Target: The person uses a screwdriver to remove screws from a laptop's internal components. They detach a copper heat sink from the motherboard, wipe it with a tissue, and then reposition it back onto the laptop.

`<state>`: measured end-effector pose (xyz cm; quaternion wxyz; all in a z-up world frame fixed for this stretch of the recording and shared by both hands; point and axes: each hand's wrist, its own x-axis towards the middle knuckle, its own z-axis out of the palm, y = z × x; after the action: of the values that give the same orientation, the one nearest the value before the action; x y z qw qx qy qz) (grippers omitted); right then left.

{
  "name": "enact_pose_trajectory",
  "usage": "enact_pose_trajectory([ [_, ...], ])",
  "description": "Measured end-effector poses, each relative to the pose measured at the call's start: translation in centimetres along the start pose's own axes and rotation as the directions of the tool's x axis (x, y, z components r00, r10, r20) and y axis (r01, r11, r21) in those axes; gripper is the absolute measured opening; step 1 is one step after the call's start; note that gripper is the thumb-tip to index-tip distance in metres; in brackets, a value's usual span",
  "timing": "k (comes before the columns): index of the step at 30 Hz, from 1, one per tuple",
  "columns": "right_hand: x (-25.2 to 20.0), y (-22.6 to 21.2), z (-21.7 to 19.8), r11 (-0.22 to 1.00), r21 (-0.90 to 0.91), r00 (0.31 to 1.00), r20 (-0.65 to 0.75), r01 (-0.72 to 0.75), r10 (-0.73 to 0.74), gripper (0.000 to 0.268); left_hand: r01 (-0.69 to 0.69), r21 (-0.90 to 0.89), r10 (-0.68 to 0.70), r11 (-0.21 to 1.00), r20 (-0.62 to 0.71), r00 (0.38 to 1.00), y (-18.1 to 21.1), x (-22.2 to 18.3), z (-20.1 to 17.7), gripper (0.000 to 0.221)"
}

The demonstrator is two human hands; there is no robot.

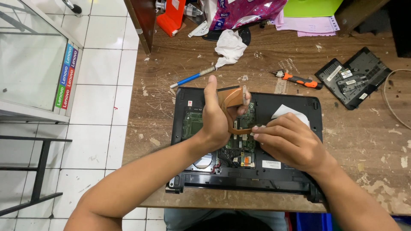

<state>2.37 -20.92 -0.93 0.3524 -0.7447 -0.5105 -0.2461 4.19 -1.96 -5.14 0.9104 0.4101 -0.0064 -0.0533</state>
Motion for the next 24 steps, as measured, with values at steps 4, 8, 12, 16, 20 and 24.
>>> enact_pose_trajectory([
  [4, -0.8, 1.1, -0.9, 1.000, -0.020, 1.000, 0.018, 0.004, -0.004, 0.016, 0.008, -0.017, -0.008, 1.000, -0.026, 1.000, 0.1, 0.6, -0.2, 0.088],
  [8, -0.3, 0.6, -0.8, 0.999, -0.051, 1.000, 0.022, -0.009, 0.010, 0.011, 0.043, -0.062, -0.046, 0.997, -0.044, 0.998, 0.0, 0.8, -0.2, 0.087],
  [12, 0.0, 0.2, -0.4, 1.000, -0.024, 0.999, 0.035, 0.000, 0.001, 0.012, 0.076, -0.027, -0.076, 0.997, -0.025, 0.997, -0.5, 0.4, -0.3, 0.090],
  [16, -0.4, 1.3, -1.4, 0.995, -0.098, 1.000, 0.024, 0.014, -0.011, 0.011, 0.053, -0.069, -0.055, 0.996, -0.036, 0.998, 1.0, 1.3, -0.2, 0.088],
  [20, -0.1, 0.8, -0.7, 0.997, -0.069, 1.000, -0.004, 0.025, -0.026, 0.008, 0.078, -0.058, -0.081, 0.995, -0.038, 0.996, 0.0, 0.9, -0.2, 0.088],
  [24, 0.3, 0.2, -0.3, 0.999, -0.002, 0.999, -0.019, 0.049, -0.049, 0.010, 0.112, -0.039, -0.113, 0.993, -0.028, 0.993, -0.3, 0.9, -0.3, 0.090],
])
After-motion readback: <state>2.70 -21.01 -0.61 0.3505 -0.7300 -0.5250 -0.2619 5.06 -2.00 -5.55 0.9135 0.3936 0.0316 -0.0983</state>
